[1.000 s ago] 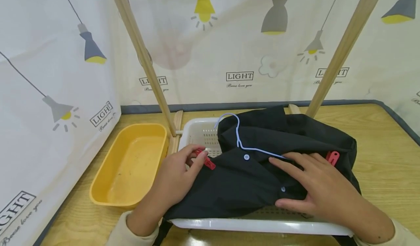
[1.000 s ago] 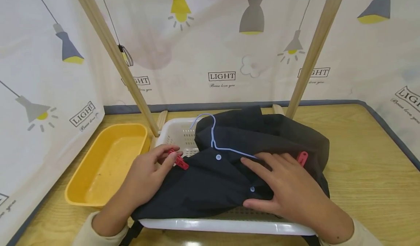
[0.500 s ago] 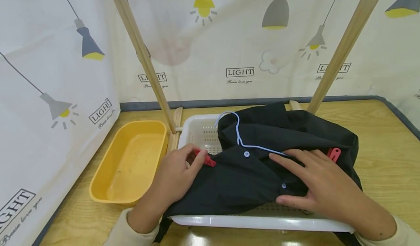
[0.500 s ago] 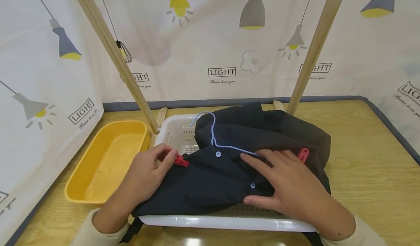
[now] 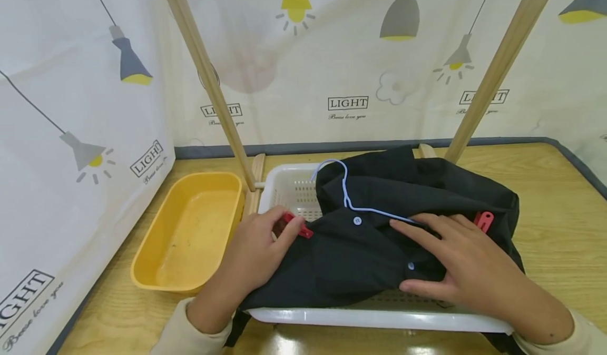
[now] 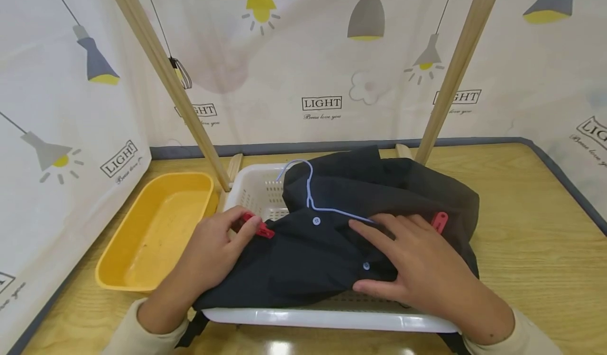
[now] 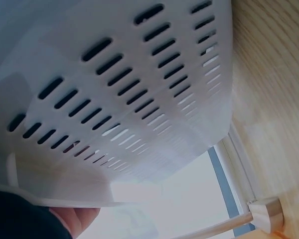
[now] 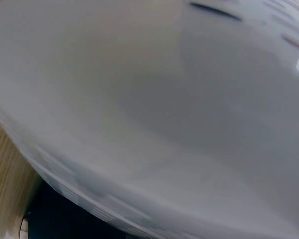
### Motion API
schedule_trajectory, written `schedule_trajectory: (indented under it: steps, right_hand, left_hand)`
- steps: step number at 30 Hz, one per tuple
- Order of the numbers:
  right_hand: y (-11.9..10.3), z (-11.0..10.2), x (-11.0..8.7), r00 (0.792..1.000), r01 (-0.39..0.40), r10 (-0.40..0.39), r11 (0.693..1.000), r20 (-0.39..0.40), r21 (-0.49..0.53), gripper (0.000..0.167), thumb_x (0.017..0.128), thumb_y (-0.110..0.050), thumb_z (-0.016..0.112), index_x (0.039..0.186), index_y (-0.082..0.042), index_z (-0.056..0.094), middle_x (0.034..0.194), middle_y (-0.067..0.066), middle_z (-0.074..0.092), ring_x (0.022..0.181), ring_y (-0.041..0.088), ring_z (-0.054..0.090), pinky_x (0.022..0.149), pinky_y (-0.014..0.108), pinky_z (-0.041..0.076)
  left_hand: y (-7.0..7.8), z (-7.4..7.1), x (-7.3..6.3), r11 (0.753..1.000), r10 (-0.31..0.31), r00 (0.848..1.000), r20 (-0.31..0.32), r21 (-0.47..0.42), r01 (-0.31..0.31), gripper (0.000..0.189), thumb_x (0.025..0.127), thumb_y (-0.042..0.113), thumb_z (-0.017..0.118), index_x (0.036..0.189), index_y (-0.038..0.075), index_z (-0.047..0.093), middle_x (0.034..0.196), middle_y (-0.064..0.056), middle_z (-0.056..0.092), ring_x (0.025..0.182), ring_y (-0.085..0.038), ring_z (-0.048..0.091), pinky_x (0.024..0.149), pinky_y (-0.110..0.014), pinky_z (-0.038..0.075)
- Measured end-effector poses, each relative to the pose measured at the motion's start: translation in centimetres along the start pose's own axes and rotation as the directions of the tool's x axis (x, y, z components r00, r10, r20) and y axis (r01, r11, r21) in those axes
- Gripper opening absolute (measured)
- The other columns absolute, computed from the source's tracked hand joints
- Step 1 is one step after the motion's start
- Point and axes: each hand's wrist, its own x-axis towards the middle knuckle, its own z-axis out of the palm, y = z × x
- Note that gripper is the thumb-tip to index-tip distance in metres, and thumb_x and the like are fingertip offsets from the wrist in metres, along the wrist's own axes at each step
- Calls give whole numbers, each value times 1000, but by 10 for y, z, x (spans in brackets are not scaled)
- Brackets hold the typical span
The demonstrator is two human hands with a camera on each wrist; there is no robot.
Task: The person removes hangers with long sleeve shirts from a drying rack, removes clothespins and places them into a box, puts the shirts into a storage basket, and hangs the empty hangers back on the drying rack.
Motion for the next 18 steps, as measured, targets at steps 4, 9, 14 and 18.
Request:
schedule_trajectory:
  steps: [4,9,14,18]
  right_hand:
    - [-1,0,0,1000,5,-5,1000,0,-2,85,73,-73,72,145,-32,51,127,5,62,102,23,61,87,46,48]
    - [-1,0,1,1000,4,-4,1000,11,1,84,73,-73,72,144,-32,52,127,5,62,102,23,61,87,47,48]
    - [-1,-1,1,1000,-1,1,1000,17,3,84,73,-73,72,144,-32,53,127,5,62,102,24,61,88,48,49]
    - [-1,-1,1,1000,-5,5,1000,26,-2,85,73,-73,72,144,-32,52,127,5,62,103,25,61,88,48,48]
  left_hand:
    - [-1,0,-1,1000,13,1000,-8,1,-13,31,100,46,56,92,20,72,69,9,63,61,-5,50,59,-24,42]
    - [-1,0,-2,1000,27,999,-18,17,-26,28,100,44,58,93,21,72,69,11,63,60,-5,50,59,-24,42]
    - [-1,1,-2,998,39,999,-15,44,-39,24,100,43,58,95,24,71,70,14,62,61,-5,50,59,-24,42]
    - [-1,1,-1,997,53,998,-16,54,-52,23,99,42,60,98,23,72,70,12,63,61,-7,50,59,-25,42]
